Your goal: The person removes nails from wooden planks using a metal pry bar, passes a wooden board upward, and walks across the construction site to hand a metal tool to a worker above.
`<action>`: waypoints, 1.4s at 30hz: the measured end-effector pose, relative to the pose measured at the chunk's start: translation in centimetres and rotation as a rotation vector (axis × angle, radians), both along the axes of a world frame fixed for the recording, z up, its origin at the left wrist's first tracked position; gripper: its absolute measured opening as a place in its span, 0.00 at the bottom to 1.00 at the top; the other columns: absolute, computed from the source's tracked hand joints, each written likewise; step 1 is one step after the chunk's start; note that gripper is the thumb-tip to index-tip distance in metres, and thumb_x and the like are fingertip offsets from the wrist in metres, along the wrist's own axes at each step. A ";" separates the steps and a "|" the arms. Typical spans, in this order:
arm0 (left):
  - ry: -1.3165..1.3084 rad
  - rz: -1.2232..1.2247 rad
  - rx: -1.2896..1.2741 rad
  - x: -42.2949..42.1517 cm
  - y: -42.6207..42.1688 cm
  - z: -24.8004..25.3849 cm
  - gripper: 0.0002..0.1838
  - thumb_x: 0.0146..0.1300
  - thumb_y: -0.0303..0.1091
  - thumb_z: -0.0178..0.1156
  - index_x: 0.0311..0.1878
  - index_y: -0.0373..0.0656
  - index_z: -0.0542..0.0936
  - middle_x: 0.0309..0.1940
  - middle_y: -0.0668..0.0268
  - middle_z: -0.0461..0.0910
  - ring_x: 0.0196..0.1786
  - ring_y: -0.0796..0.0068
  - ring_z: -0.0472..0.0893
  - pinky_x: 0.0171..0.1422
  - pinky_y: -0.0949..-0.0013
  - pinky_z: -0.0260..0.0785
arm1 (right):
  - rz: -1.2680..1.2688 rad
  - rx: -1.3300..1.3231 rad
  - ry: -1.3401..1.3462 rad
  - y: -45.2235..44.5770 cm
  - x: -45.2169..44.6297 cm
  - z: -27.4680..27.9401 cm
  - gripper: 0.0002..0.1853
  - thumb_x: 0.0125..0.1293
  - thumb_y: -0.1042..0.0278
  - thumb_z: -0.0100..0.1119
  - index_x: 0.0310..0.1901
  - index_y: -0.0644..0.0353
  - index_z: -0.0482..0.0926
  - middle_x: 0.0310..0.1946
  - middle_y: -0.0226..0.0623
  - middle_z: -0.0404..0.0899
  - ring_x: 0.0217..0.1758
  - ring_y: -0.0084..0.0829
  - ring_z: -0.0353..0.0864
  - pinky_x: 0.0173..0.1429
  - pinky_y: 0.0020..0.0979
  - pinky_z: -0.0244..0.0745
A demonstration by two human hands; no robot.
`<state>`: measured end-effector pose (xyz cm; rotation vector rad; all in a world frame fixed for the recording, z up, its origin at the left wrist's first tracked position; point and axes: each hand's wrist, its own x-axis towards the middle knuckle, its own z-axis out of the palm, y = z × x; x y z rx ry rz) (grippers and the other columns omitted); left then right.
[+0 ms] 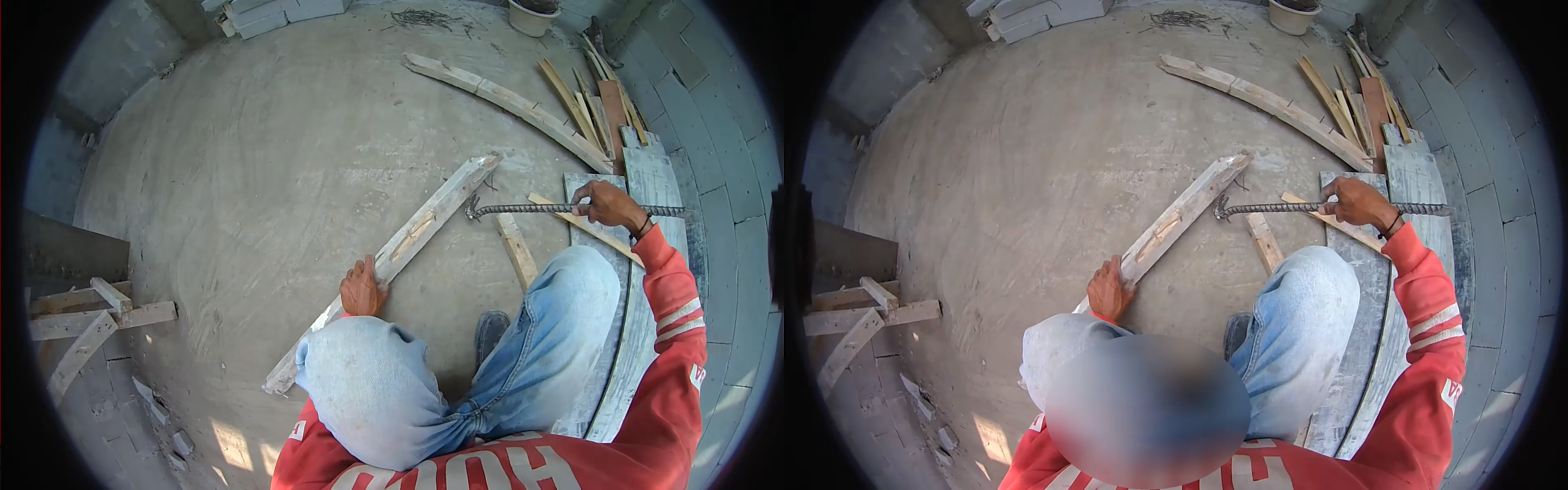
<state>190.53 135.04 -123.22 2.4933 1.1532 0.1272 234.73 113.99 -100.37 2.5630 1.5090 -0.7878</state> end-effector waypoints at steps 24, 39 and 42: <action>0.042 -0.020 0.190 0.4 -1.0 -1.6 0.39 0.51 0.61 0.73 0.55 0.39 0.74 0.41 0.59 0.77 0.44 0.57 0.81 0.44 0.56 0.74 | 0.391 -0.123 -0.256 9.7 3.4 3.0 0.15 0.60 0.59 0.71 0.45 0.58 0.88 0.35 0.46 0.87 0.41 0.46 0.87 0.47 0.44 0.79; 0.037 -0.017 0.248 0.3 -1.6 -1.5 0.38 0.55 0.59 0.71 0.60 0.40 0.76 0.43 0.60 0.76 0.46 0.58 0.79 0.47 0.58 0.73 | -0.154 -0.052 0.040 1.7 2.4 -0.4 0.14 0.60 0.60 0.73 0.43 0.61 0.88 0.24 0.44 0.83 0.25 0.34 0.83 0.35 0.37 0.75; 0.032 -0.021 0.262 0.4 -2.6 -1.6 0.36 0.57 0.58 0.70 0.60 0.41 0.76 0.45 0.59 0.76 0.48 0.57 0.78 0.49 0.57 0.71 | -0.333 0.053 -0.028 -3.3 -2.0 -3.0 0.15 0.59 0.58 0.74 0.41 0.60 0.88 0.26 0.51 0.83 0.30 0.43 0.84 0.39 0.41 0.75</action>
